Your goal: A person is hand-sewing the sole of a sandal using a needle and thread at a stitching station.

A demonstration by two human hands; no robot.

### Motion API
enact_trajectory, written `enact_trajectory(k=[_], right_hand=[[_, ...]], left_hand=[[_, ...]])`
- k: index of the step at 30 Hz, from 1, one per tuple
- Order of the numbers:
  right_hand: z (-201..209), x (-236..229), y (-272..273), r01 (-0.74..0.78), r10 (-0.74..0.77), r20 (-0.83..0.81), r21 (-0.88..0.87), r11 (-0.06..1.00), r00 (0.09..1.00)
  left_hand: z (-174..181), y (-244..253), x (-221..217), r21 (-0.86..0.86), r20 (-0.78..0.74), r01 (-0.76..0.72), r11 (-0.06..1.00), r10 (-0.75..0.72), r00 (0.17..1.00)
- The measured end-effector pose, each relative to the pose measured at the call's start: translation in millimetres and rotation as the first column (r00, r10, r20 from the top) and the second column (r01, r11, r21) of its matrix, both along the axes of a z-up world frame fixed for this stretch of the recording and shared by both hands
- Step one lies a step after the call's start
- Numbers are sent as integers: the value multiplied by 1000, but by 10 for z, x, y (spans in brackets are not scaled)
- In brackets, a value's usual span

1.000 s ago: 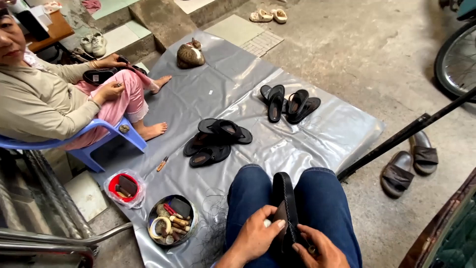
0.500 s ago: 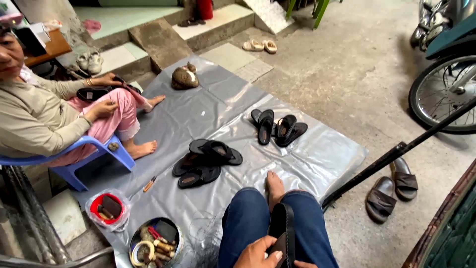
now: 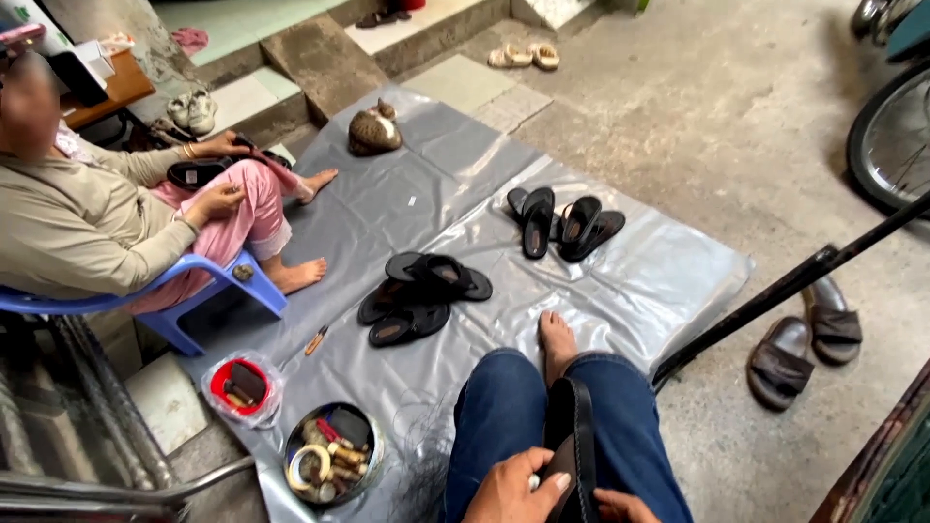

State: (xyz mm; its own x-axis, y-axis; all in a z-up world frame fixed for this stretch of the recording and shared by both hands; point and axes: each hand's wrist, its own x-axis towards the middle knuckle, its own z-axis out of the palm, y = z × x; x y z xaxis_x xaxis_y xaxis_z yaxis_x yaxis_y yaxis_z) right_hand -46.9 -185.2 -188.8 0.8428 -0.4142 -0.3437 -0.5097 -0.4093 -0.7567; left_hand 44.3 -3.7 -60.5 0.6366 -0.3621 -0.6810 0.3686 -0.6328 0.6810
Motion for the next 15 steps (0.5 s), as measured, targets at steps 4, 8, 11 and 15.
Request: enact_trajectory(k=[4, 8, 11, 15], right_hand=[[1067, 83, 64, -77, 89, -252, 59, 995, 963], [904, 136, -227, -322, 320, -248, 34, 946, 914], [1193, 246, -392, -434, 431, -255, 45, 900, 866], [1471, 411, -476, -519, 499, -338, 34, 854, 798]], left_hand=[[124, 67, -155, 51, 392, 0, 999, -20, 920], [332, 89, -126, 131, 337, -13, 991, -33, 941], [361, 74, -100, 155, 306, -10, 988, -39, 951], [390, 70, -49, 121, 200, -35, 992, 11, 980]])
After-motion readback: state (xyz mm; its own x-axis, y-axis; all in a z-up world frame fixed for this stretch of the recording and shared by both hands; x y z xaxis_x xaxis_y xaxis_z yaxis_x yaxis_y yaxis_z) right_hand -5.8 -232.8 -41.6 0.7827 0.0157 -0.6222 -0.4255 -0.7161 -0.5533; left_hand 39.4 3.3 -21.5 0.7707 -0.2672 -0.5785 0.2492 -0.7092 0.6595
